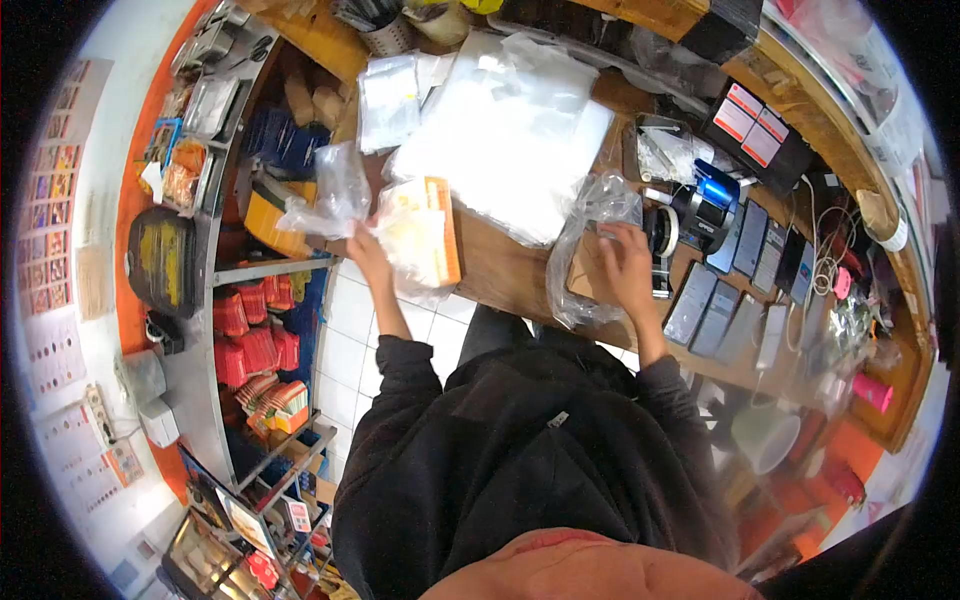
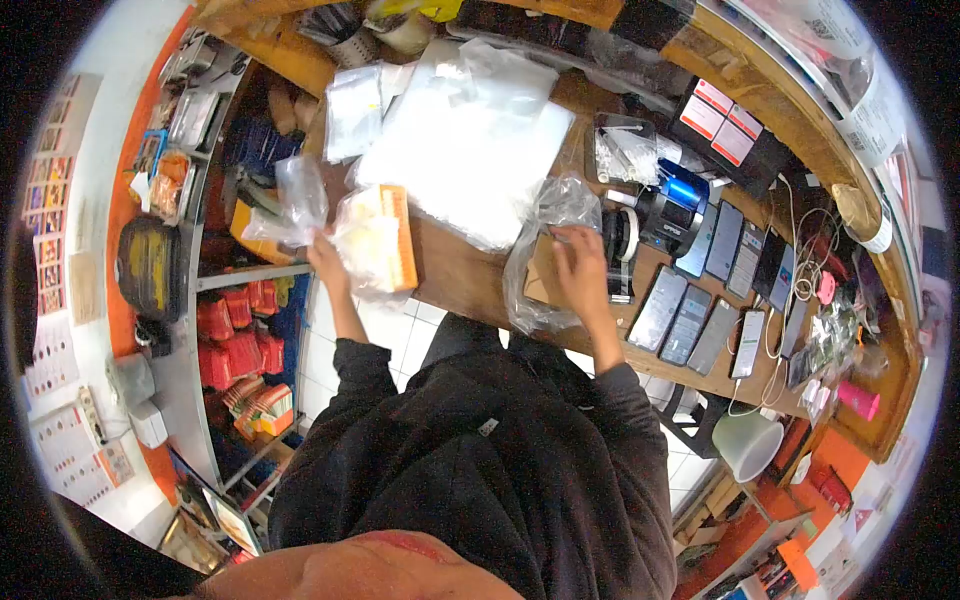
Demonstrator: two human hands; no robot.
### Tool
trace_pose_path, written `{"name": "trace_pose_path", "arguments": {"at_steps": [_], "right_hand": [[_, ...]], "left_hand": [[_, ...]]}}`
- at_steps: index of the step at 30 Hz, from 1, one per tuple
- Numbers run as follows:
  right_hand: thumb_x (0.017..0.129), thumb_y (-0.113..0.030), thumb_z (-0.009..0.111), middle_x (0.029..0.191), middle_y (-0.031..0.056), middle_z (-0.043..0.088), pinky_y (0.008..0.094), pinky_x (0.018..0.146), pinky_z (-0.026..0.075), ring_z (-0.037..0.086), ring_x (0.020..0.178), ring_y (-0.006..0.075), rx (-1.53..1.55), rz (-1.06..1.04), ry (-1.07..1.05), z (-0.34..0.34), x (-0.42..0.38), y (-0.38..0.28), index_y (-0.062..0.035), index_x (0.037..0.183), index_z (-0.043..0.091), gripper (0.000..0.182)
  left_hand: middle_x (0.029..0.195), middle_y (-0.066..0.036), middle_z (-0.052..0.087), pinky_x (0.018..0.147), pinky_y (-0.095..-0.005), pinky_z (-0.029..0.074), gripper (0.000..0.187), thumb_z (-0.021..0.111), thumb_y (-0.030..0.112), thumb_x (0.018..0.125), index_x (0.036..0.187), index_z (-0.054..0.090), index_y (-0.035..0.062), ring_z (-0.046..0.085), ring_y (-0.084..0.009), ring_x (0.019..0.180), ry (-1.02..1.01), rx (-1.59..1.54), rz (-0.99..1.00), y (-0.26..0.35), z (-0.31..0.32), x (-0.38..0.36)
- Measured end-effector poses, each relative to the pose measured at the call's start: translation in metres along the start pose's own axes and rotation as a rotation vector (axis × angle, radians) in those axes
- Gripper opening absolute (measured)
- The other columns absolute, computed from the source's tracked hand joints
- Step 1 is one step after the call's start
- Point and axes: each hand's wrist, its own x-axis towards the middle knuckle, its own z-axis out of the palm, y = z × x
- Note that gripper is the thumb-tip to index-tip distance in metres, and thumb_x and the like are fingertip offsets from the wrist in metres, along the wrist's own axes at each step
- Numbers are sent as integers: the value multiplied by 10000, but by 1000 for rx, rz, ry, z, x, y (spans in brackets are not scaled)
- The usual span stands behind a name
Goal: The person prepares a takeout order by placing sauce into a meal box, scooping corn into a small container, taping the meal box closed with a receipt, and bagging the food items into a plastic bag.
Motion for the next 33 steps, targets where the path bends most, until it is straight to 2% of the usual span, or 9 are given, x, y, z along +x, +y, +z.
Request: {"name": "trace_pose_path", "arguments": {"at_steps": [4,13,15,19,20,23,28,31,33], "right_hand": [[889,-52,540,929,133,622,334,796,453,588,898,267,4,150,290,-28,7,-15,-13,981,653,150],[889,-27,537,851,107,636,317,689,462,598,785,221,-4,333,577,-39,-17,-16,-24,956,663,143],[881,-15,532,828,104,629,317,685,455,593,770,224,55,389,603,-36,-23,-16,-25,951,664,150],[869,1,531,808,99,624,317,676,446,583,758,240,-19,300,623,-44,-14,-3,-35,951,669,165],[883,-12,529,830,97,637,310,679,461,595,780,222,-86,273,644,-54,0,8,-29,954,669,158],[889,-82,558,880,89,659,339,741,473,607,854,247,-366,140,690,-91,58,61,-44,976,678,152],[780,-629,525,1264,221,513,618,1028,180,365,1239,438,-625,752,349,-81,157,212,-163,1086,689,581],[770,-532,630,1142,198,605,579,1026,219,466,1184,374,-409,698,308,-101,166,167,-63,1064,661,555],[795,-352,689,922,148,667,486,926,365,588,994,264,-230,338,616,-104,148,138,-39,958,648,355]], "left_hand": [[1062,-149,622,942,-373,391,514,400,408,978,1119,607,-42,551,-231,1014,-62,-97,-193,-48,-23,43],[947,-195,603,792,-371,508,556,459,481,947,1101,533,-48,589,-244,899,-603,-941,-487,-31,-7,55],[921,-179,605,738,-344,496,497,450,432,965,1042,573,-43,580,-244,838,-289,-424,-320,19,12,45],[913,-166,626,793,-372,441,434,470,321,970,897,619,-80,560,-250,849,-603,72,166,73,38,28],[1065,-223,606,929,-391,389,410,482,303,966,1093,569,-77,546,-300,1013,-868,438,-8,59,39,42],[1316,-246,451,1052,-396,291,501,525,221,926,1328,382,-41,425,-331,1233,-717,146,216,106,50,-2],[1474,-208,217,1122,-451,153,752,584,98,822,1435,156,15,217,-351,1374,-498,65,506,173,32,-56],[1436,-206,286,1103,-473,194,655,588,69,814,1386,275,13,289,-357,1330,-196,63,714,181,30,-97],[1353,-195,409,1068,-452,260,486,573,70,839,1289,406,-5,388,-331,1254,-215,90,701,173,25,-127]]}}
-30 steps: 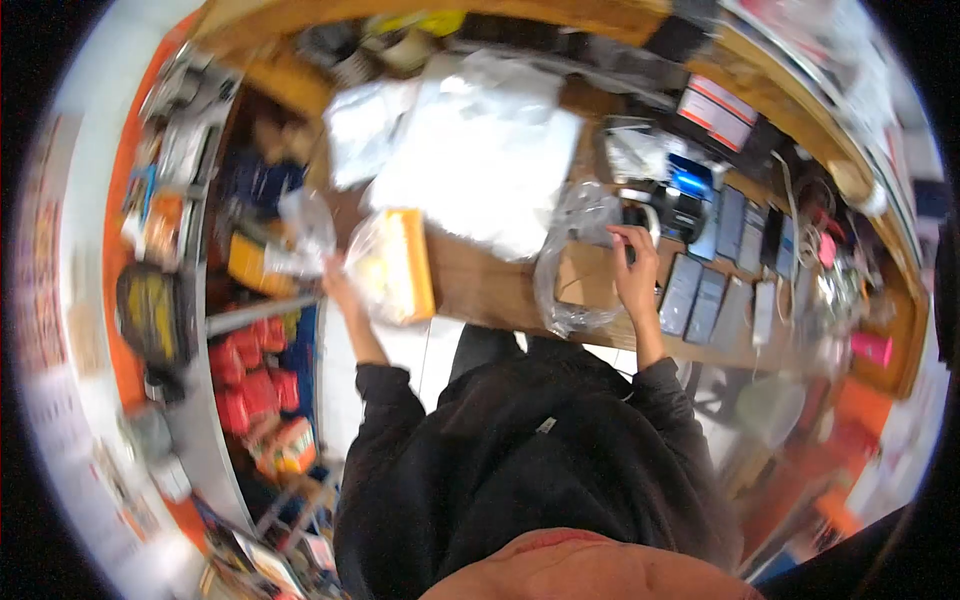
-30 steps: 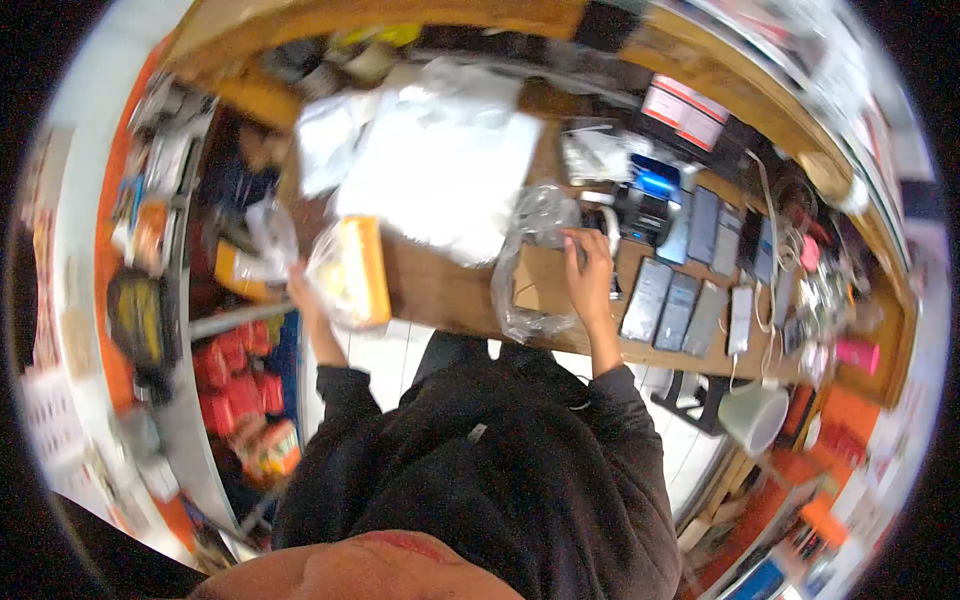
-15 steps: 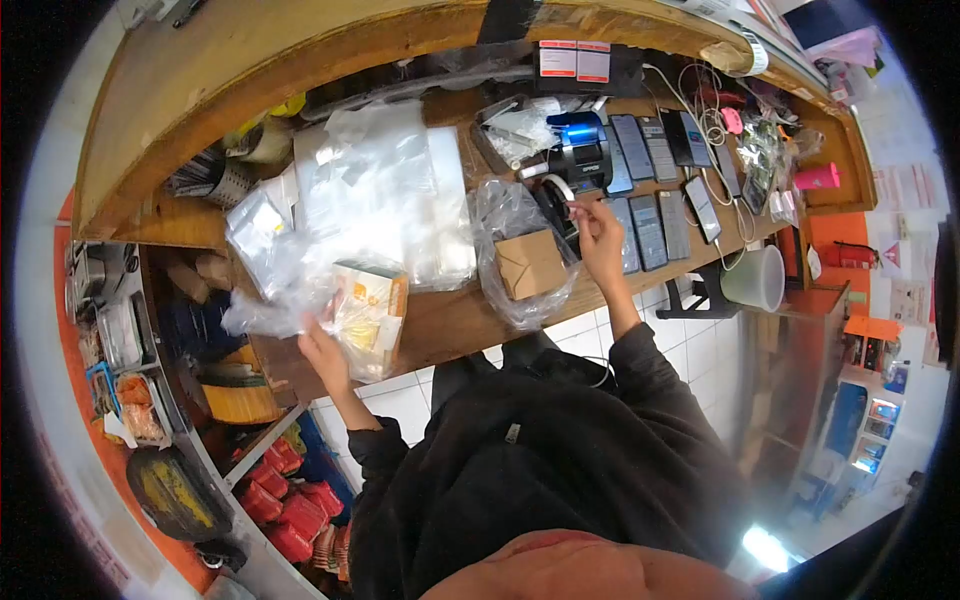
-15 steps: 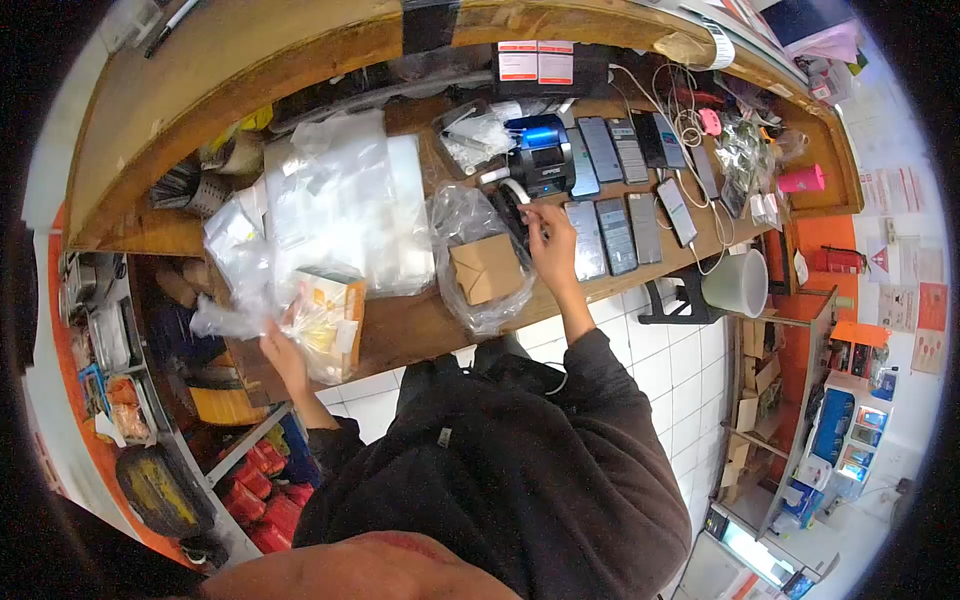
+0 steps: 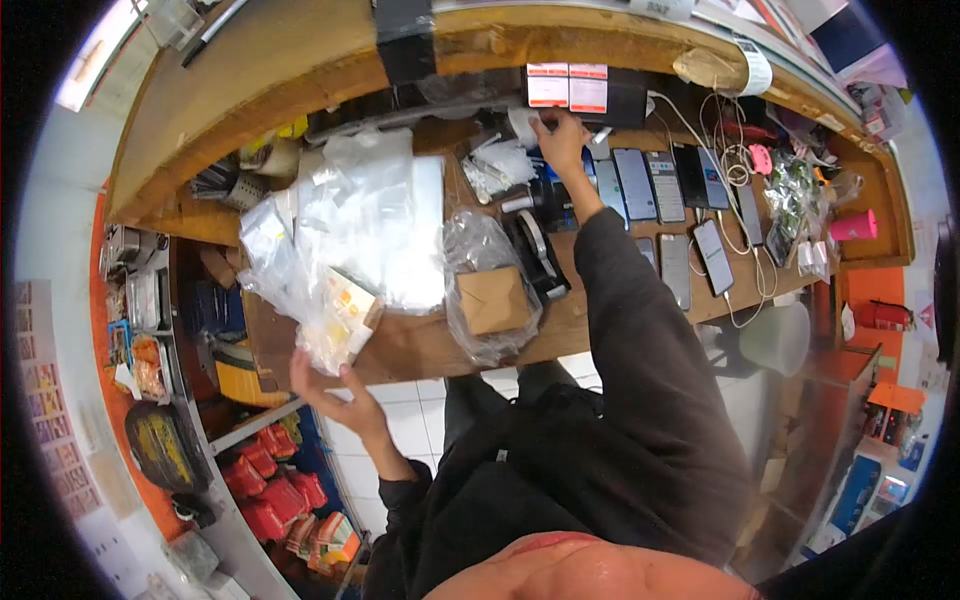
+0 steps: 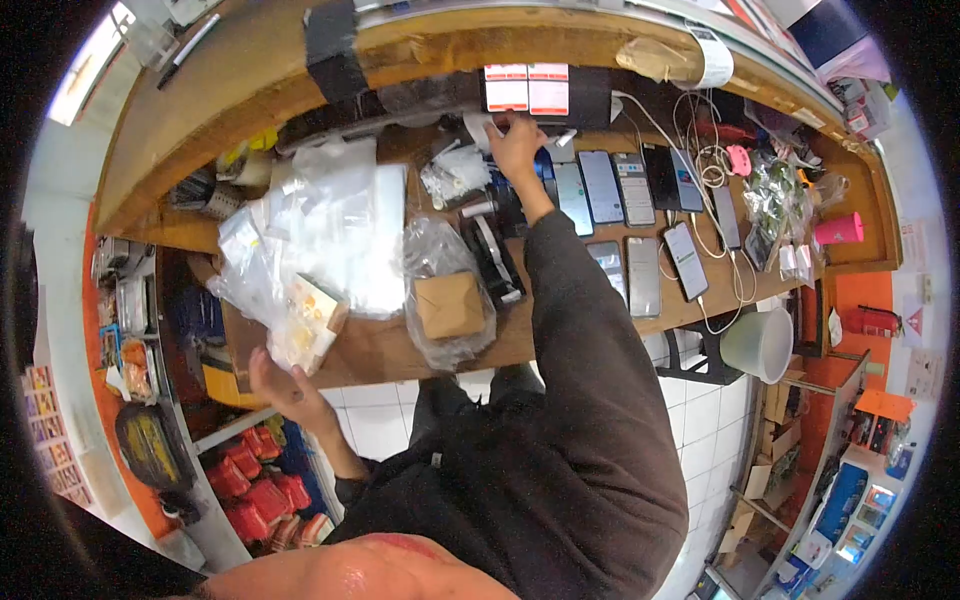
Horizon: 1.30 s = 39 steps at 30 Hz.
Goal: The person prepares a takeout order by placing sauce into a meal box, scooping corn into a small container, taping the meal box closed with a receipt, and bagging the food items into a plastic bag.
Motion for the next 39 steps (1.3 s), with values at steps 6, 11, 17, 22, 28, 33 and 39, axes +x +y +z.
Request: {"name": "trace_pose_path", "arguments": {"at_steps": [6,11,17,22,28,33,39], "right_hand": [[884,-87,628,807,-3,612,192,603,405,524,723,30,905,71,-465,-141,-156,-60,-11,1176,512,323],[899,-60,587,832,46,634,228,680,467,591,768,86,1005,196,-544,-174,-213,-14,0,1233,483,355],[952,-180,522,881,46,629,232,641,485,559,729,87,756,304,-595,-128,-220,85,-72,1118,622,222],[934,-268,559,866,51,619,264,655,452,529,692,122,621,318,-763,-98,-211,54,-56,1016,680,257],[898,-237,602,802,57,531,292,671,394,477,731,150,447,23,-556,-102,-220,29,-50,845,725,230],[938,-220,552,658,5,539,229,580,366,480,644,88,676,229,-592,-186,-258,-6,-13,865,712,272],[979,-251,488,658,61,610,226,497,441,513,522,93,901,750,-819,-178,-323,58,44,964,657,340]], "left_hand": [[1348,-167,487,1058,-357,305,405,583,135,889,1254,516,-26,429,-266,1277,-597,-544,-287,110,96,-27],[1066,-105,665,868,-289,459,350,654,115,855,1161,568,-30,597,-149,1010,-650,-913,-698,146,139,-61],[904,-127,688,697,-301,473,233,645,186,865,975,627,-19,625,-121,818,-1476,-760,-493,93,159,-141],[923,-125,689,706,-381,501,236,578,274,891,1040,699,137,669,-263,817,-1060,174,-312,22,161,-129],[830,-144,677,644,-282,464,271,619,234,878,1001,666,-3,626,-157,715,-1495,-442,-452,35,162,-120],[907,-94,694,704,-278,471,263,640,184,875,1062,663,1,603,-102,805,-1539,-528,-442,62,197,-141],[949,-48,690,724,-245,488,303,661,170,854,1105,644,1,614,-82,816,-1644,-720,-561,33,220,-130]]}}
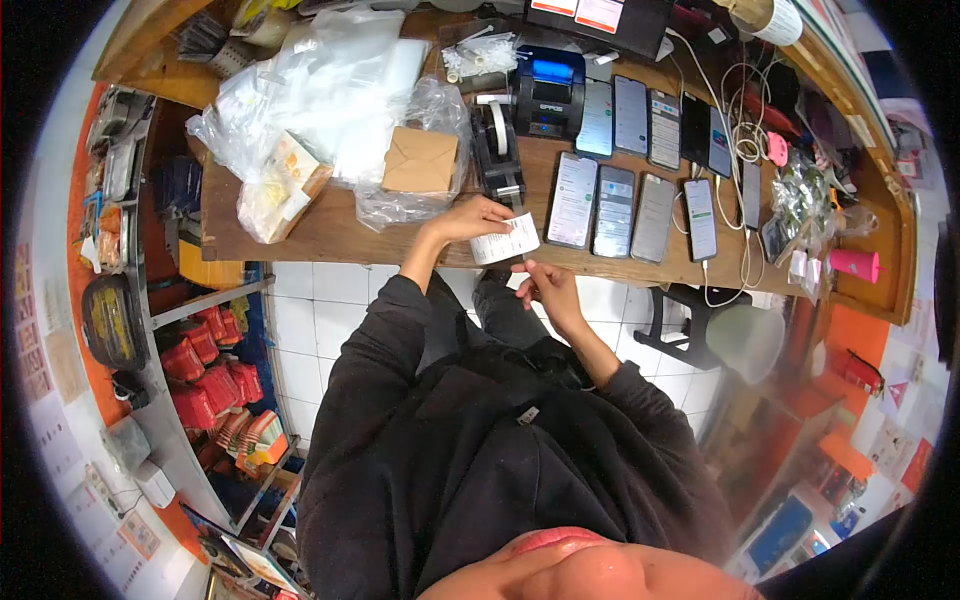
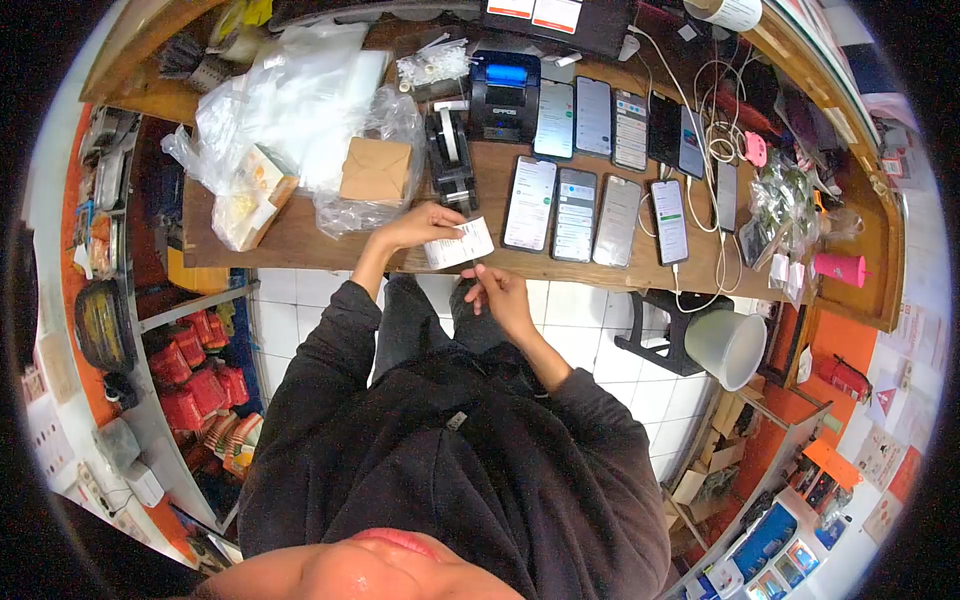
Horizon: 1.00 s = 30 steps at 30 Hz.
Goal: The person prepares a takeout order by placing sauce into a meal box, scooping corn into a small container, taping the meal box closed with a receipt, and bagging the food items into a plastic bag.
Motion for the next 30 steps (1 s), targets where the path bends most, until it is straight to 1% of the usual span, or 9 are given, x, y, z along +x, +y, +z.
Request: {"name": "trace_pose_path", "arguments": {"at_steps": [3,8,10,16,19,21,25,27,30], "right_hand": [[971,-259,503,687,101,629,251,506,464,546,531,128,32,43,-59,-3,24,22,68,1037,617,352],[967,-248,512,706,132,646,261,501,469,548,514,139,16,100,-93,-12,34,44,58,1024,598,323],[963,-220,520,719,145,653,262,496,463,549,499,143,-71,191,-155,-13,27,35,42,1005,596,276],[957,-168,521,673,83,672,232,455,408,494,461,89,-338,-134,-542,94,3,-82,-20,1283,496,359],[947,-171,526,649,66,654,247,438,419,507,429,98,-557,-574,-649,183,35,-75,-29,1311,463,395],[957,-187,497,659,88,660,270,437,430,536,422,128,-592,-506,-731,249,54,-84,-38,1345,408,425],[954,-177,498,663,98,663,281,418,434,537,396,145,-557,-531,-607,343,106,-54,-56,1376,344,465],[953,-180,507,628,83,645,278,389,426,518,375,135,-535,-435,-463,367,139,-38,-96,1451,220,581],[927,-163,566,600,66,621,258,380,412,505,391,105,-593,-363,-457,370,153,-36,-162,1488,128,711]], "left_hand": [[939,-33,687,687,-252,480,334,665,221,848,1102,651,4,603,-75,788,31,128,8,16,3,-7],[794,-221,631,650,-449,476,318,549,308,864,795,671,22,622,-377,739,597,674,-178,-10,45,-10],[834,-194,663,713,-463,496,265,568,274,854,839,707,49,634,-382,805,616,654,-233,-24,57,-29],[799,-15,663,607,-240,455,273,570,176,927,1009,648,-73,545,-62,715,1127,-34,272,38,36,-163],[831,-51,644,648,-222,430,237,552,155,932,1034,664,-26,546,-84,738,1452,183,306,68,-5,-229],[724,-54,559,595,-256,399,240,535,149,937,1097,661,21,489,-99,647,1591,290,282,36,-57,-265],[882,-64,632,598,-278,446,215,573,142,892,1065,698,121,585,-155,661,1719,650,250,28,-145,-296],[1019,-83,646,688,-314,497,213,590,192,880,1044,698,110,645,-233,842,1612,718,342,-21,-200,-292],[1046,-76,640,821,-315,451,236,603,248,883,1040,698,100,621,-236,940,1526,185,290,-60,-225,-271]]}}
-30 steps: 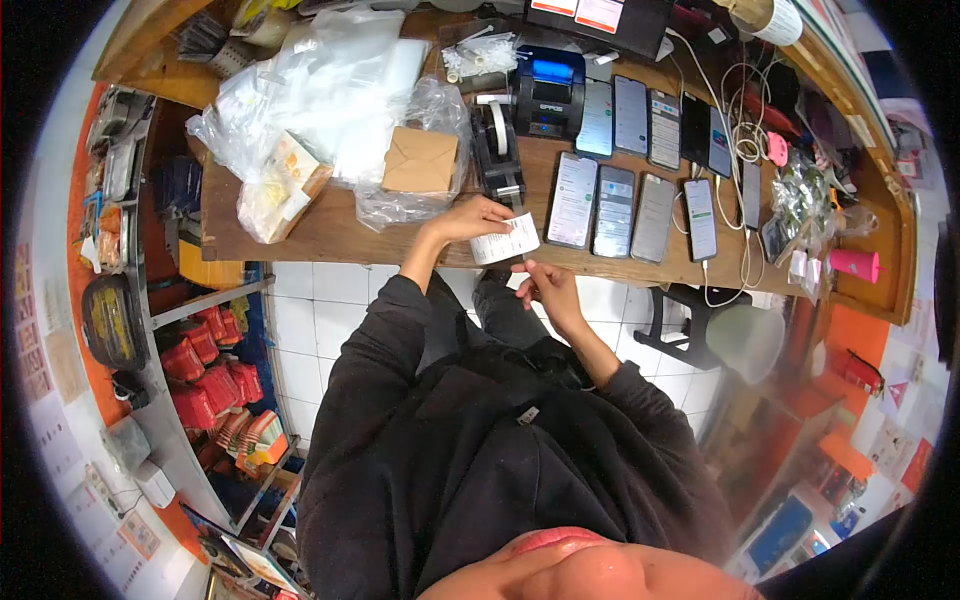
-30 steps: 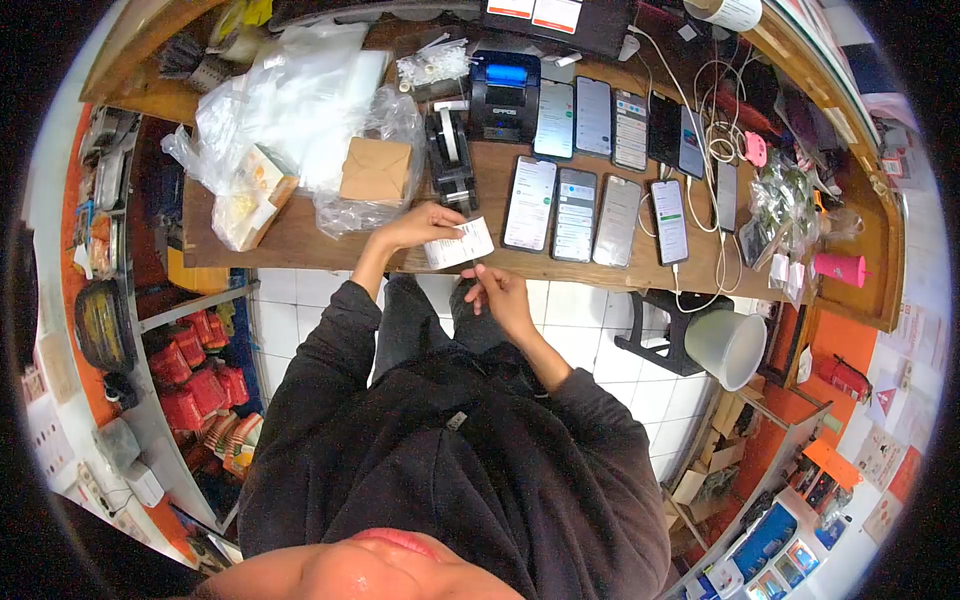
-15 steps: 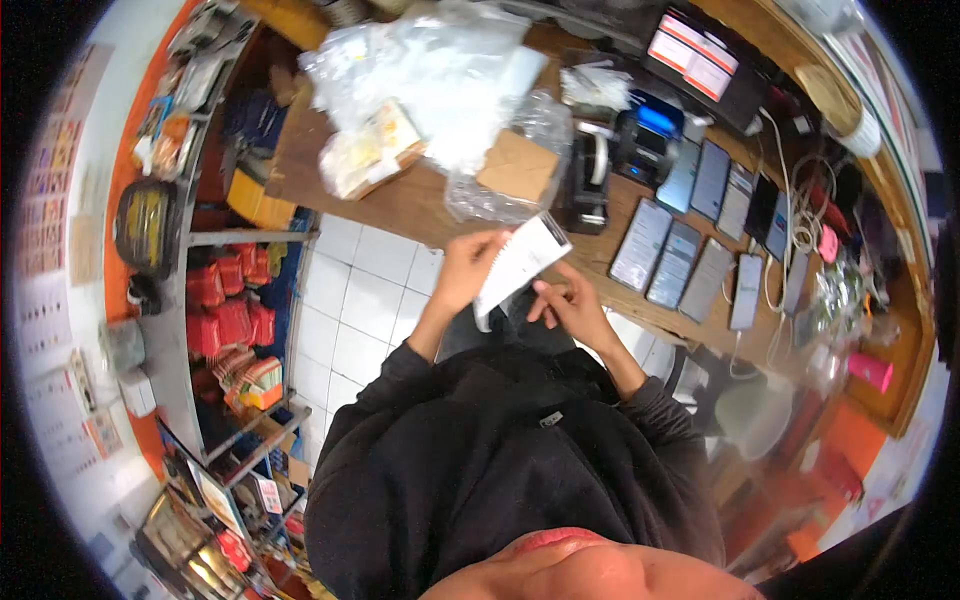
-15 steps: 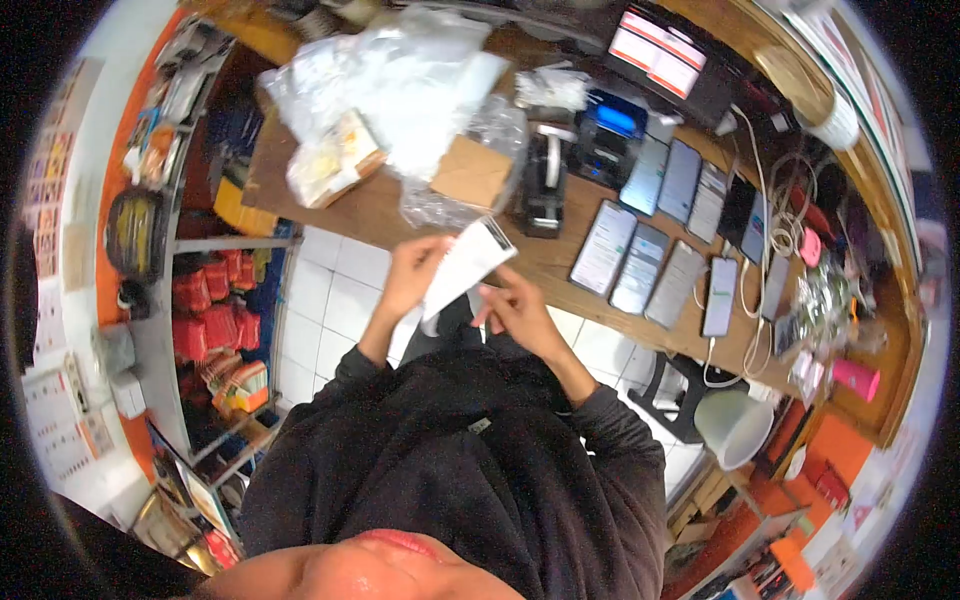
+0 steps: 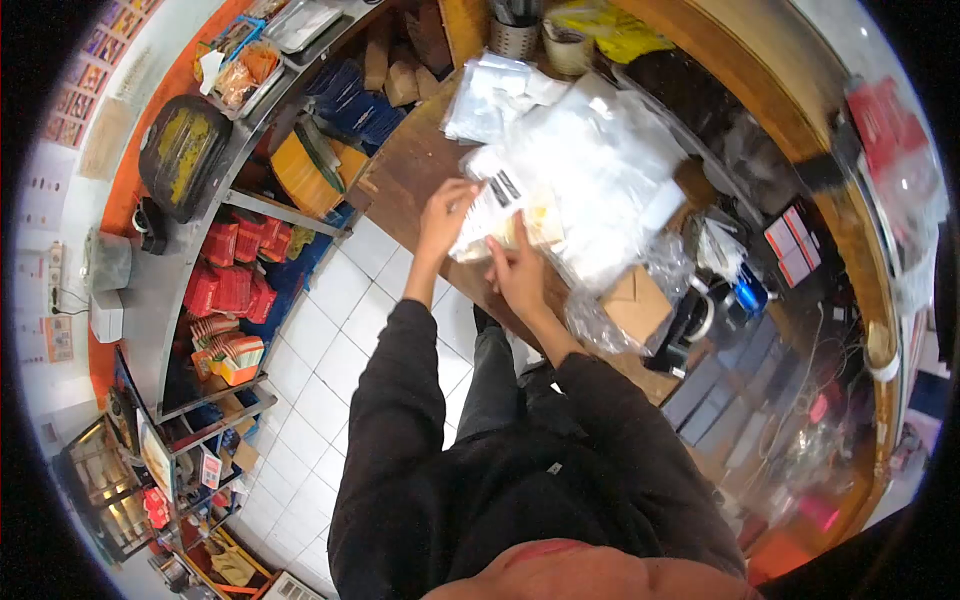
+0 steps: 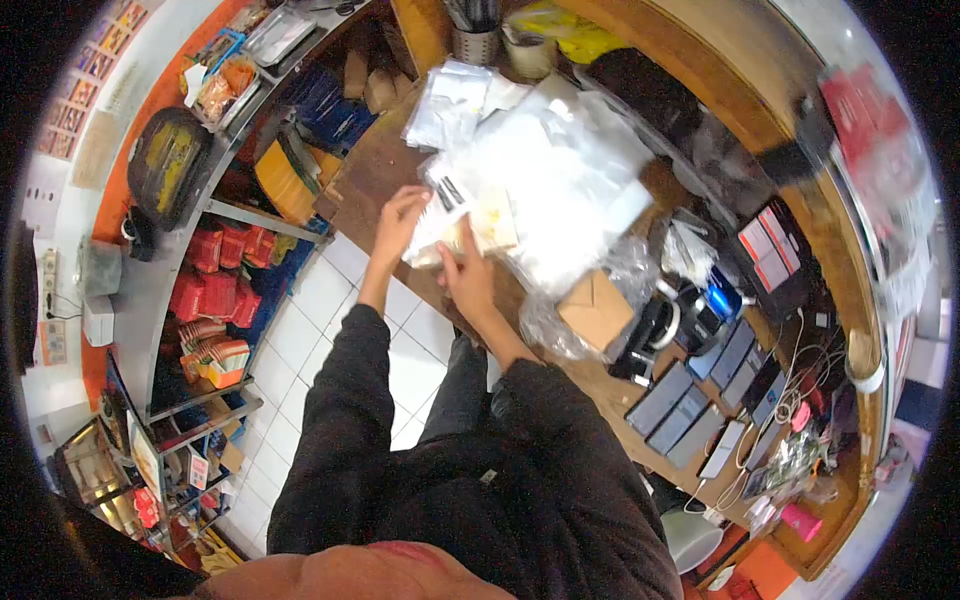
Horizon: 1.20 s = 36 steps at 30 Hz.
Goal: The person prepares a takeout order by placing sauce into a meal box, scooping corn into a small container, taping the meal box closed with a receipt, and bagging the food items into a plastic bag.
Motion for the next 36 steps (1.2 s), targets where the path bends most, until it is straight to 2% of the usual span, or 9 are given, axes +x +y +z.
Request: {"name": "trace_pose_path", "arguments": {"at_steps": [3,9,11,13,20,25,31,33,36], "right_hand": [[830,-154,707,582,48,601,247,425,435,547,483,90,24,-4,94,-14,9,30,-219,1497,57,934],[852,-100,660,737,68,646,218,481,438,570,579,80,-138,62,129,-49,-3,18,-180,1487,174,804],[847,-141,655,823,87,617,312,689,484,594,757,158,-344,-102,264,-59,1,-7,-87,1388,391,604],[799,-208,696,1013,168,582,435,991,319,499,1051,346,-464,-474,196,-61,29,-14,-5,1061,614,341],[779,-190,655,906,160,594,430,856,367,535,909,334,-426,-525,-93,-111,19,-64,-21,975,625,261],[764,-178,626,830,154,603,426,759,401,560,807,325,-621,-799,110,-244,-102,-153,-33,913,633,208],[747,-164,592,739,146,613,422,643,442,591,685,315,-1213,-1089,686,-447,-282,-264,-46,839,643,157],[741,-159,580,709,144,617,421,604,456,601,645,312,-1423,-1046,936,-525,-316,-287,-51,814,647,146],[726,-135,569,651,147,615,412,554,480,620,596,301,-2031,-517,1110,-679,-342,-294,-47,719,659,126]], "left_hand": [[936,-86,645,804,-312,455,312,606,249,873,1161,651,137,619,-211,882,-19,-47,-70,6,2,5],[918,-134,665,789,-338,480,476,626,261,850,1279,538,72,636,-213,855,-271,-84,-308,7,-6,44],[997,-157,657,865,-340,455,451,616,256,865,1250,540,35,612,-248,992,-329,-92,-240,16,-4,56],[1133,-181,609,971,-369,383,388,592,268,890,1203,575,41,519,-296,1157,-496,-61,109,19,14,59],[1282,-140,515,1048,-421,287,172,623,213,852,883,657,47,397,-320,1266,-840,69,543,205,23,45],[1231,-169,521,1033,-427,333,271,545,277,910,1054,533,48,452,-275,1209,-575,-610,444,264,56,29],[1182,-142,520,928,-403,427,376,438,393,962,1128,487,58,527,-292,1089,-327,-705,282,287,95,-31],[1184,-142,516,923,-391,426,401,439,419,957,1133,483,61,528,-290,1084,-308,-701,191,273,97,-52],[1213,-96,499,903,-406,434,432,431,485,947,1190,461,130,518,-268,1076,-256,-660,26,248,90,-83]]}}
